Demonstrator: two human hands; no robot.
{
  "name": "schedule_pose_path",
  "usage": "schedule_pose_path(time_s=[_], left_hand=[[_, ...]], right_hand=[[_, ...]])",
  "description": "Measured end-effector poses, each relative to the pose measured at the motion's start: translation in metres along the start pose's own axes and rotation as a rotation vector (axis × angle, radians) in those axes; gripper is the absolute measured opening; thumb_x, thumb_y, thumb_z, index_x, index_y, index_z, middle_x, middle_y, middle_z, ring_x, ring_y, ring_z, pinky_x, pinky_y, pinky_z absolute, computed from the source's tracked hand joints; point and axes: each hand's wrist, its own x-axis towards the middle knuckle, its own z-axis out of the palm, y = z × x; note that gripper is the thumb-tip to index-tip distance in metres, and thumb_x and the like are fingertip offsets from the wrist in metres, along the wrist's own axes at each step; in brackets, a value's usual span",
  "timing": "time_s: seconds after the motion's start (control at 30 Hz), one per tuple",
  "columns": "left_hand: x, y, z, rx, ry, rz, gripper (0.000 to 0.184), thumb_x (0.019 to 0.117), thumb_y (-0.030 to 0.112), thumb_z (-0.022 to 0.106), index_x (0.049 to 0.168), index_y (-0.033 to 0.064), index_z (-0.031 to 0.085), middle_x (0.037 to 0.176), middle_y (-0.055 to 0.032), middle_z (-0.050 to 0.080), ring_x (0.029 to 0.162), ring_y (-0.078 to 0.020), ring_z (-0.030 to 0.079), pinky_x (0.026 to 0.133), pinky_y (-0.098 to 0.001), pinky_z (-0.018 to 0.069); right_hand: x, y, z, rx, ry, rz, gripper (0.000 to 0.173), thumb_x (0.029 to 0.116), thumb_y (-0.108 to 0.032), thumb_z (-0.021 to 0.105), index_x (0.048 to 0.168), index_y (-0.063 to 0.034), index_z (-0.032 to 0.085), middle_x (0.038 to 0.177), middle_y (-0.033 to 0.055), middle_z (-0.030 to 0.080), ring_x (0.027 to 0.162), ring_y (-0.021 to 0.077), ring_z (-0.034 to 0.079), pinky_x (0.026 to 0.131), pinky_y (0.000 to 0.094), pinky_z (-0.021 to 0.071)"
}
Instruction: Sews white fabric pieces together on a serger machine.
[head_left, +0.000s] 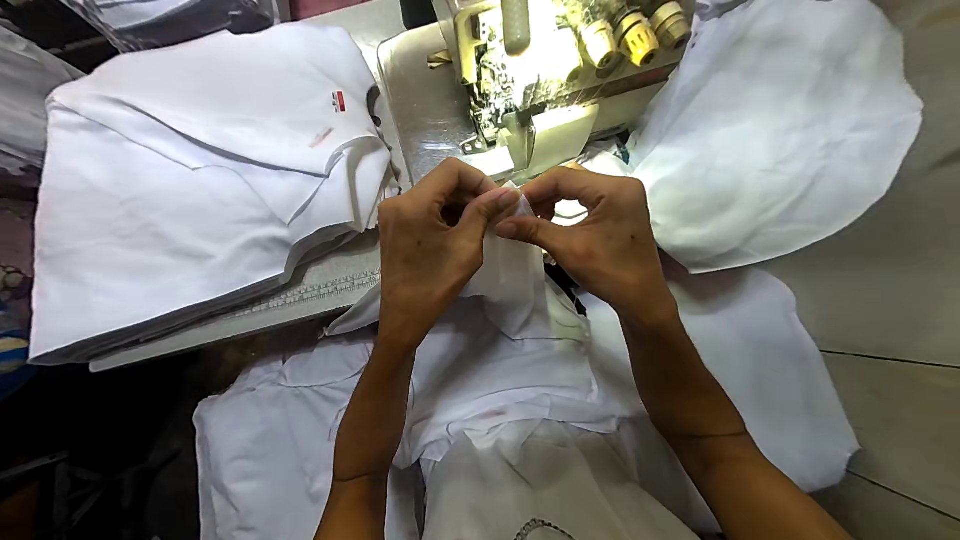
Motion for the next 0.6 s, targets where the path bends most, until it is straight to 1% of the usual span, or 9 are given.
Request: schedule_pose_path(time_s=[0.13,0.2,0.27,0.3,0.37,0.43,0.5,0.53,0.6], left_hand=[[0.001,-0.002,0.005,-0.047,0.02,0.014,0.013,0.0991,0.017,0.068,0.094,0.0063,0.063,0.068,0.0011,0.059,0.052,-0.0025,0.052,0.044,-0.0151,0.0416],[-0.001,-0.01,0.005,-0.115,-0.045,0.041,0.013,0.1025,0.017,0.062,0.106,0.0042,0.061,0.071,-0.0001,0.058,0.053,-0.0041,0.051,0.045,-0.0165,0.0423],[-0.013,-0.033,-0.01,-0.114,-0.257,0.027,0.033,0.1008,0.023,0.064,0.129,0.0075,0.054,0.088,0.0,0.065,0.069,-0.0066,0.062,0.059,-0.0229,0.0558],[-0.026,-0.051,-0.02,-0.06,-0.34,0.007,0.041,0.0964,0.027,0.07,0.131,0.0094,0.056,0.095,0.0002,0.069,0.078,-0.0079,0.068,0.068,-0.0285,0.0606],[-0.071,-0.095,-0.045,0.101,-0.391,-0.056,0.031,0.0907,0.029,0.075,0.115,0.0103,0.07,0.094,-0.0028,0.073,0.084,-0.0137,0.071,0.074,-0.0423,0.0605],[-0.125,-0.127,-0.089,0.22,-0.368,-0.108,0.025,0.0947,0.028,0.071,0.104,0.0057,0.074,0.095,-0.0088,0.075,0.089,-0.0181,0.073,0.081,-0.0473,0.06],[-0.161,-0.119,-0.151,0.262,-0.274,-0.135,0.024,0.0955,0.023,0.068,0.104,0.0017,0.073,0.098,-0.0098,0.074,0.092,-0.0124,0.071,0.086,-0.0361,0.0588],[-0.172,-0.106,-0.183,0.244,-0.215,-0.146,0.021,0.0962,0.022,0.067,0.105,0.0034,0.072,0.099,-0.0068,0.073,0.093,-0.0076,0.068,0.086,-0.0293,0.0571],[-0.184,-0.087,-0.238,0.118,-0.111,-0.15,0.013,0.0998,0.025,0.064,0.109,0.0176,0.07,0.099,0.0062,0.07,0.092,0.0,0.065,0.082,-0.0202,0.0541]], right_hand=[[0.006,0.003,0.0,0.081,-0.024,-0.009,0.012,0.0874,-0.015,0.08,0.093,-0.0077,0.072,0.083,-0.0014,0.067,0.072,0.0036,0.062,0.063,0.016,0.0513],[0.009,0.006,0.0,0.159,-0.026,-0.011,0.007,0.0919,-0.012,0.075,0.094,-0.0056,0.074,0.085,-0.0016,0.07,0.075,0.0026,0.064,0.069,0.0171,0.0546],[0.007,0.006,-0.004,0.192,0.001,-0.047,0.005,0.0931,-0.008,0.073,0.094,-0.0033,0.072,0.085,-0.0001,0.069,0.075,0.0044,0.065,0.069,0.0185,0.0558],[0.006,0.005,-0.01,0.198,0.022,-0.073,0.005,0.0934,-0.007,0.073,0.095,-0.0027,0.071,0.087,0.0004,0.069,0.076,0.0054,0.065,0.071,0.0197,0.0568],[0.003,0.002,-0.026,0.205,0.083,-0.142,0.006,0.094,-0.008,0.073,0.095,-0.0027,0.071,0.09,0.0,0.068,0.082,0.0074,0.066,0.076,0.0239,0.0586],[-0.007,-0.002,-0.043,0.193,0.162,-0.206,0.005,0.0947,-0.011,0.073,0.096,-0.0059,0.072,0.094,-0.0026,0.068,0.088,0.0073,0.067,0.081,0.0256,0.0586],[-0.021,-0.004,-0.054,0.197,0.249,-0.214,0.005,0.0954,-0.016,0.073,0.097,-0.0116,0.073,0.097,-0.0061,0.07,0.091,0.0064,0.067,0.082,0.0249,0.0584],[-0.027,-0.005,-0.056,0.214,0.287,-0.2,0.006,0.0953,-0.019,0.074,0.098,-0.0138,0.073,0.098,-0.0076,0.07,0.091,0.0057,0.068,0.081,0.0237,0.0583],[-0.032,-0.003,-0.053,0.252,0.324,-0.152,0.006,0.0958,-0.023,0.074,0.099,-0.0186,0.073,0.097,-0.0117,0.07,0.089,0.0025,0.068,0.08,0.0206,0.0589]])
